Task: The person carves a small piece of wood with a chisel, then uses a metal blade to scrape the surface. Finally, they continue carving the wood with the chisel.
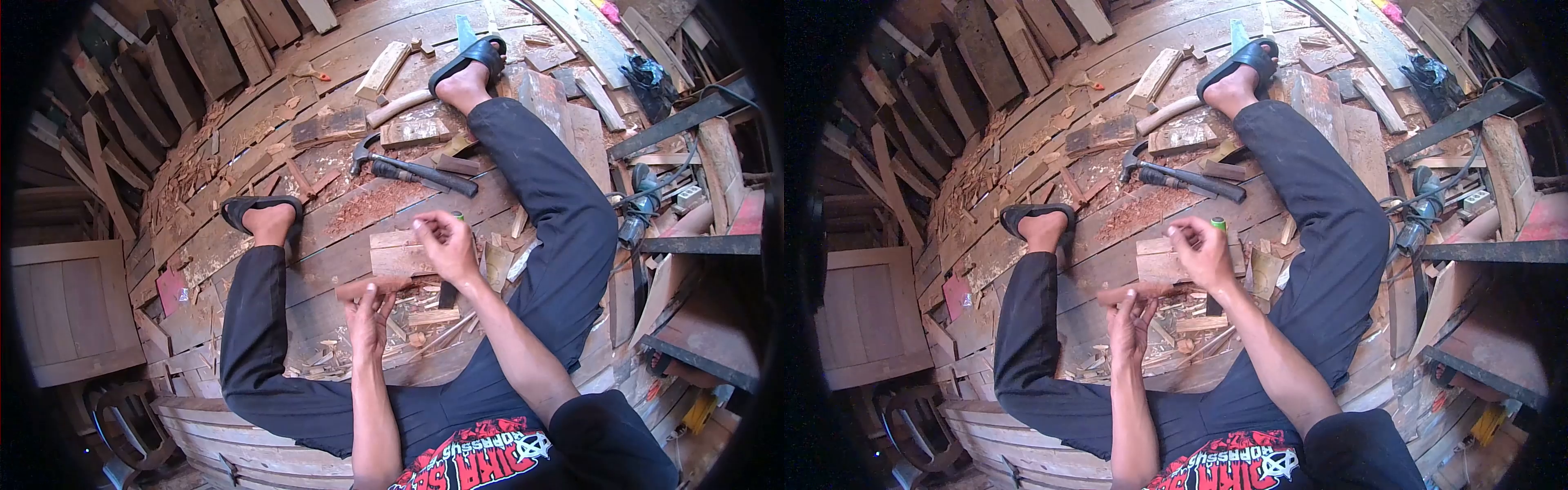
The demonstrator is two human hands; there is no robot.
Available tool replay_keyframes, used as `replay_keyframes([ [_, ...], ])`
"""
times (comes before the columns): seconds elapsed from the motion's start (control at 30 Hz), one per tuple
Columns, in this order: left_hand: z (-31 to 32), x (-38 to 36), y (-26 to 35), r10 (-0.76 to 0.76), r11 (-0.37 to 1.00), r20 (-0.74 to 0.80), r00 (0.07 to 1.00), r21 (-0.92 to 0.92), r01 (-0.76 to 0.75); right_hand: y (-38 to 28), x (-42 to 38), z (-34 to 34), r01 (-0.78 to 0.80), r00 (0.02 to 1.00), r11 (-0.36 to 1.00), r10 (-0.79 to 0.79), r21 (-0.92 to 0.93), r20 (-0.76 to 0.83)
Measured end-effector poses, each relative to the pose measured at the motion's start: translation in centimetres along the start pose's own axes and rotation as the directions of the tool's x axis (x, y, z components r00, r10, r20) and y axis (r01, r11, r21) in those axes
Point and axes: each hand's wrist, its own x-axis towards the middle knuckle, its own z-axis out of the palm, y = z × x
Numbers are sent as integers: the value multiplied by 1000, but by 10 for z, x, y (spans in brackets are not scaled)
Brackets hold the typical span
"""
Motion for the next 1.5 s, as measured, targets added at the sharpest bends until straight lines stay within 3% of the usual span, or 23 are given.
replay_keyframes([
  [0.1, 2, 0, 6, -22, 996, -38, 999, -89, 18, -7, 6, -18, -12, 989, 997, 23, 81, -143],
  [0.23, 9, -2, 5, 25, 998, -231, 973, 55, -12, -6, 25, -42, 162, 921, 963, -226, -216, -316],
  [0.33, -2, 0, 2, -17, 996, -306, 952, 79, 43, 19, 42, -66, -23, 918, 990, -34, -137, -396],
  [0.37, 0, -1, 4, -43, 996, -314, 948, 61, 66, 25, 43, -72, -93, 937, 992, 60, -80, -345],
  [0.5, 5, -6, 5, -83, 996, -235, 969, -2, 85, 32, 35, -63, -255, 953, 941, 206, -221, -222],
  [0.57, 5, -5, 1, -59, 996, -192, 980, 47, 70, 24, 30, -54, -232, 968, 924, 187, -304, -169],
  [0.73, -3, 0, -10, -165, 984, -119, 979, 43, 171, 34, 27, -45, -174, 985, 869, 145, -463, -99],
  [0.83, 9, -5, -7, -198, 975, -93, 976, 86, 207, 38, 23, -44, -222, 973, 808, 219, -545, -72],
  [0.97, 10, -2, -11, -282, 954, -5, 959, 108, 281, 54, 20, -42, -224, 974, 791, 194, -570, -113],
  [1.1, 7, -2, -20, -309, 930, 17, 951, 217, 298, 65, 19, -38, -286, 958, 872, 246, -397, -149],
  [1.2, 17, -5, -24, -208, 907, -56, 977, 363, 214, 59, 14, -23, -377, 919, 895, 332, -236, -211],
  [1.27, 4, 3, -32, -238, 912, 8, 971, 347, 221, 35, 9, -25, -404, 913, 914, 401, -32, -76],
  [1.33, 1, 6, -34, -289, 928, 80, 954, 267, 259, 17, 3, -25, -274, 960, 952, 279, 137, -14],
  [1.37, 7, 2, -31, -280, 908, 57, 958, 340, 245, 7, 2, -25, -213, 976, 952, 215, 220, 14],
  [1.47, 2, 4, -27, -435, 894, 84, 896, 163, 418, -32, -3, -38, -18, 977, 926, -64, 377, 203],
  [1.5, 9, 1, -22, -447, 871, 2, 895, 231, 434, -55, -7, -37, 20, 971, 905, -118, 425, 206],
])
